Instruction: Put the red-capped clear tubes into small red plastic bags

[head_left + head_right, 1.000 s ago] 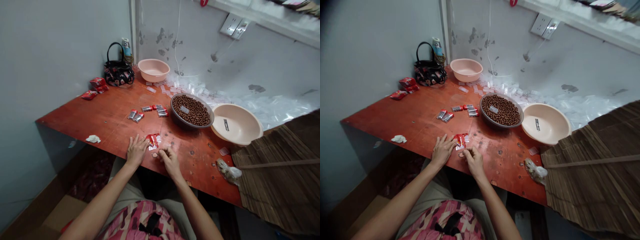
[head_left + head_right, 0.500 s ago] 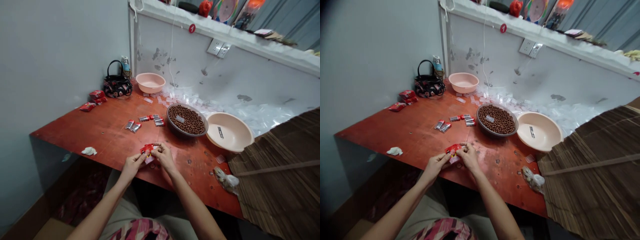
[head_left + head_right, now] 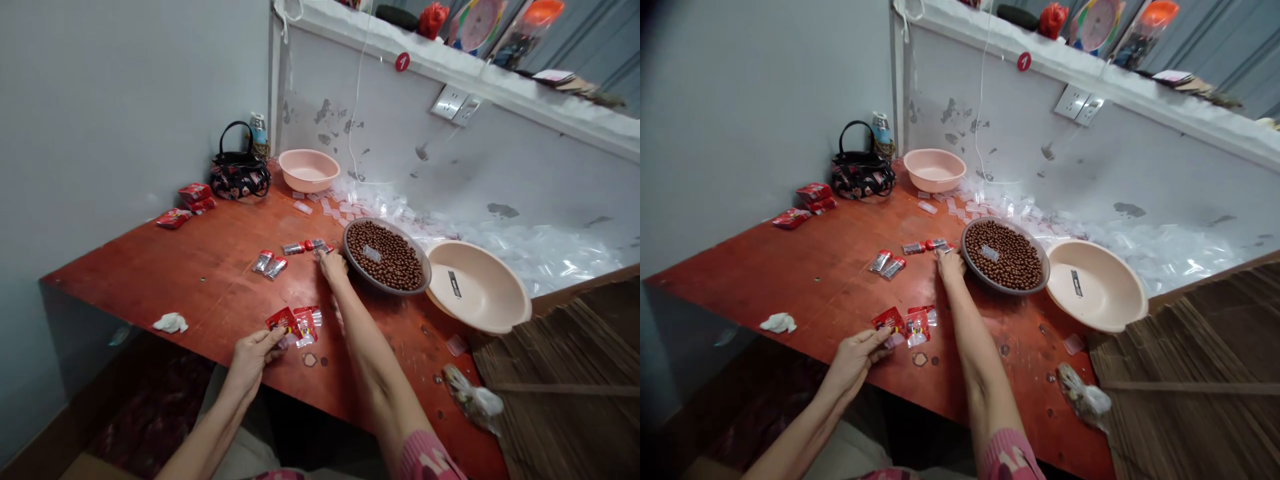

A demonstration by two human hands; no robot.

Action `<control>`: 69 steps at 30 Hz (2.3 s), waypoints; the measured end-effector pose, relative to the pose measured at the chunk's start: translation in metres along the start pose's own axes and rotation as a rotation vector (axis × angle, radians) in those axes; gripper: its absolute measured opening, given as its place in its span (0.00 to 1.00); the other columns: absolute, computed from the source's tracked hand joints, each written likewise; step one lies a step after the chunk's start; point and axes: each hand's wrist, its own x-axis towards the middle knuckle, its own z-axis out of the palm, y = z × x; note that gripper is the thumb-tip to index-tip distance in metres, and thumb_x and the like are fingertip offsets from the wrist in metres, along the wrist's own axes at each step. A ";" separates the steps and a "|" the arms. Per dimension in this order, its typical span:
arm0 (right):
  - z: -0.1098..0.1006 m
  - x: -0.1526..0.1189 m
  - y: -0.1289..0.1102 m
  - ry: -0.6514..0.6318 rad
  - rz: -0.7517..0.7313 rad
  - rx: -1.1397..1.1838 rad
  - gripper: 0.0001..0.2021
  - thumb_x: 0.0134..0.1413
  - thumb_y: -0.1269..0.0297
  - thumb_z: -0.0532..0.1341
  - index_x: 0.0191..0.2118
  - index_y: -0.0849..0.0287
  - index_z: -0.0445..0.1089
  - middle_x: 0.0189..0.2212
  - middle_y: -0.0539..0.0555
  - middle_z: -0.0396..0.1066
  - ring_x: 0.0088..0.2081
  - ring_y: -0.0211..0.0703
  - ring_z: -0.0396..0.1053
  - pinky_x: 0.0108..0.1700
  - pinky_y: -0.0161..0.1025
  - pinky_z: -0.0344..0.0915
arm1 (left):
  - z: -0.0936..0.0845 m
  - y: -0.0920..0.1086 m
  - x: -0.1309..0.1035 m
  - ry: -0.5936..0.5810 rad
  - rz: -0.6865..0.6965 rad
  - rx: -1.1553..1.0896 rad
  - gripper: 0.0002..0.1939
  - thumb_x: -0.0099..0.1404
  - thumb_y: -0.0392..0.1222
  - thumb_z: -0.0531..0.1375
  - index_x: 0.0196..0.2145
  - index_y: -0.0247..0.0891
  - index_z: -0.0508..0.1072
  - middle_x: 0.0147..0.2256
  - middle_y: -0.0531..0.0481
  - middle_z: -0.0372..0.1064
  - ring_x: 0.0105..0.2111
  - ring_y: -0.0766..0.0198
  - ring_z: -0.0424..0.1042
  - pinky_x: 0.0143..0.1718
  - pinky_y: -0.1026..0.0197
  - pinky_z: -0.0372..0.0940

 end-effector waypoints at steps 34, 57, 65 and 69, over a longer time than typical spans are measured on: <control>-0.015 -0.234 0.088 -0.216 -0.196 1.054 0.10 0.50 0.61 0.56 0.39 0.58 0.64 0.25 0.49 0.66 0.20 0.34 0.63 0.21 0.32 0.64 | 0.055 -0.011 -0.029 -0.216 0.079 -0.274 0.08 0.49 0.38 0.63 0.27 0.31 0.71 0.24 0.50 0.71 0.23 0.68 0.69 0.24 0.67 0.64; -0.018 -0.226 0.099 -0.255 -0.116 1.174 0.09 0.47 0.60 0.58 0.33 0.60 0.65 0.17 0.46 0.64 0.15 0.31 0.59 0.16 0.28 0.56 | 0.062 -0.010 -0.033 -0.347 0.026 0.074 0.10 0.47 0.41 0.64 0.23 0.28 0.73 0.19 0.47 0.69 0.19 0.66 0.67 0.22 0.64 0.61; -0.015 -0.227 0.100 -0.144 -0.175 1.150 0.09 0.46 0.62 0.60 0.34 0.60 0.67 0.20 0.47 0.66 0.18 0.32 0.61 0.19 0.29 0.59 | 0.062 -0.016 -0.035 -0.350 0.023 0.114 0.11 0.46 0.41 0.64 0.26 0.28 0.74 0.21 0.46 0.70 0.20 0.63 0.68 0.23 0.62 0.63; -0.007 -0.225 0.104 -0.239 -0.047 1.300 0.10 0.44 0.62 0.61 0.33 0.60 0.63 0.16 0.44 0.63 0.13 0.29 0.57 0.13 0.26 0.53 | 0.060 -0.019 -0.040 -0.451 0.011 0.100 0.12 0.50 0.43 0.61 0.26 0.28 0.73 0.19 0.46 0.69 0.17 0.61 0.67 0.21 0.59 0.63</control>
